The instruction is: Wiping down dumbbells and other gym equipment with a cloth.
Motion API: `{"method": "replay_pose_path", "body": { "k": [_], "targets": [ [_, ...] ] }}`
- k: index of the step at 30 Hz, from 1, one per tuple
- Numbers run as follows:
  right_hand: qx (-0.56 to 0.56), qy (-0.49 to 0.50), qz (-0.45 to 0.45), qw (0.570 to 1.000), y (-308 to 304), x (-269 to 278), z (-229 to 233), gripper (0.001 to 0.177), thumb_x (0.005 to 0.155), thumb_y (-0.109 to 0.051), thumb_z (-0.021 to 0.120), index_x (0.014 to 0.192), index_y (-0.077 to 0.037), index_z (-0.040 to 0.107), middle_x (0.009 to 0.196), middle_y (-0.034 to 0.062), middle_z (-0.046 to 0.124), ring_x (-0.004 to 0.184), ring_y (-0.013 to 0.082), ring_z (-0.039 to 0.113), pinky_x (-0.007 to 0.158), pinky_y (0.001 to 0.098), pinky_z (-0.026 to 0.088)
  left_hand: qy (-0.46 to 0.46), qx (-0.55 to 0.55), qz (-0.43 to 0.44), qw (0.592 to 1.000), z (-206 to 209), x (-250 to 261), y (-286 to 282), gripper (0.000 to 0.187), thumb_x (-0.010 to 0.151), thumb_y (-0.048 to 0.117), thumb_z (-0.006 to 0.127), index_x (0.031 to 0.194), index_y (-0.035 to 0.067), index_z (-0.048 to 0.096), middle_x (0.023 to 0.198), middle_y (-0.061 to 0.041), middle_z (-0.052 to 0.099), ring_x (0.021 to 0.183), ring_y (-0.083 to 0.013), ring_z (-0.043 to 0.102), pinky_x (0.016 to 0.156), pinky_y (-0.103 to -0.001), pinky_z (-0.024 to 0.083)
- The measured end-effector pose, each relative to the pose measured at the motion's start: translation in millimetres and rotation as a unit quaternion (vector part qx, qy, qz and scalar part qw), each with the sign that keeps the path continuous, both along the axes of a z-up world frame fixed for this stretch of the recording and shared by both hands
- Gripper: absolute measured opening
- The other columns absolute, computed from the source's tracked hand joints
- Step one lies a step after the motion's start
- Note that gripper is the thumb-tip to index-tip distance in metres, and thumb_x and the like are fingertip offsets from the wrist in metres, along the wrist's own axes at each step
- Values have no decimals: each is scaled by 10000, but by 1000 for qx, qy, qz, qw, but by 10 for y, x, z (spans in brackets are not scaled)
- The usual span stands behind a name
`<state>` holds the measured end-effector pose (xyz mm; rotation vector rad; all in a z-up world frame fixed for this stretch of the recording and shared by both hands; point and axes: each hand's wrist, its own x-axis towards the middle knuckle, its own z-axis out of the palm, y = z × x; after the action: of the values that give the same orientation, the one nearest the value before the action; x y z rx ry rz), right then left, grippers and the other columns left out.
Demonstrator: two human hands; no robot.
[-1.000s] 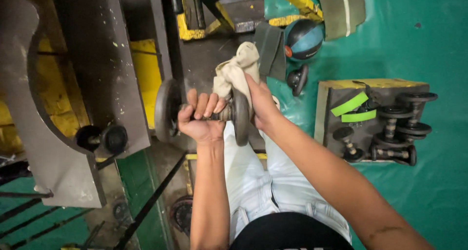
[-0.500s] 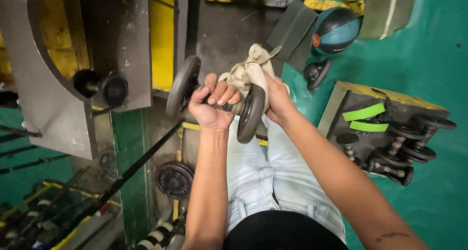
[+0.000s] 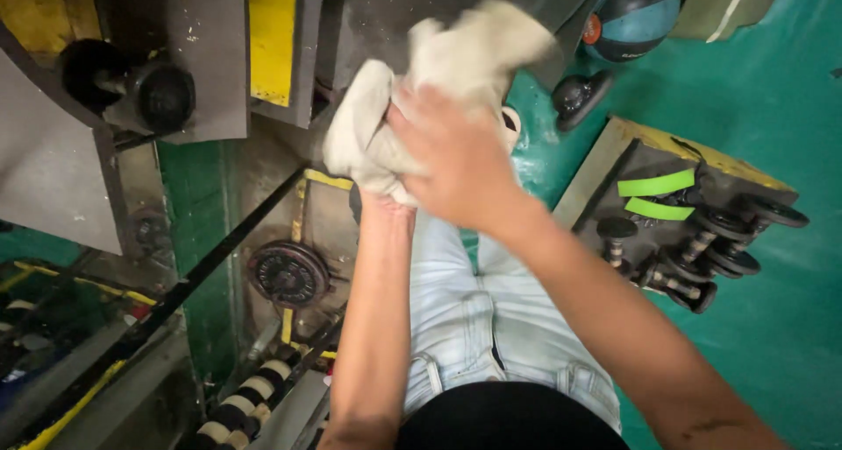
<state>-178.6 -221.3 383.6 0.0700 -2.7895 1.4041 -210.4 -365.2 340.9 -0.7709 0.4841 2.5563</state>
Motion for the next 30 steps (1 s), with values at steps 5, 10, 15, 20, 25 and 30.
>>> {"method": "replay_pose_path", "body": {
  "k": [5,10,15,20,25,30],
  "targets": [
    [208,0,213,955,36,-177,198,634,704,-256,753,1304,-84,642,1384,107,619,1244,288,595,975,565,454,-42,-27,23,999,-544,63,-392,209,953,69,625,1140,-18,589,1123,-176,638,1071,-321,637,998,-441,535],
    [299,-199,193,913,402,-543,589,432,746,-278,750,1157,-150,721,1102,108,718,1093,287,648,965,477,460,-33,-35,-5,999,-602,-102,-414,290,855,-52,602,1128,42,582,1086,-140,627,1027,-289,617,963,-430,544],
    [136,-60,-42,988,-11,-818,104,529,940,-212,778,1382,10,589,1344,250,604,1270,402,552,1084,520,419,-66,-142,-25,987,-638,-417,-495,276,918,-76,613,1171,32,587,1124,-121,634,1040,-249,615,974,-377,527],
    [99,-29,91,991,-804,-1274,-79,729,789,-63,723,1502,-193,645,1651,172,451,1412,353,519,1146,457,436,-170,-154,-11,973,-27,-1009,-574,309,898,132,569,1204,119,612,1153,-36,669,1005,-169,667,898,-362,539],
    [298,-212,54,929,-446,-1489,-440,530,743,-186,741,1267,-116,720,1414,121,622,1373,340,545,1060,527,437,-135,-143,3,980,-997,-1010,-1314,325,906,-48,631,1211,62,605,1051,-61,625,915,-203,627,856,-359,517],
    [256,-511,53,818,-676,-1711,-696,703,807,-455,824,1409,-139,645,1335,210,680,1222,382,661,1062,462,515,-180,-198,18,963,-1214,-1563,-1904,281,892,-38,630,1142,80,573,950,-81,627,837,-217,614,811,-366,510]
  ]
}}
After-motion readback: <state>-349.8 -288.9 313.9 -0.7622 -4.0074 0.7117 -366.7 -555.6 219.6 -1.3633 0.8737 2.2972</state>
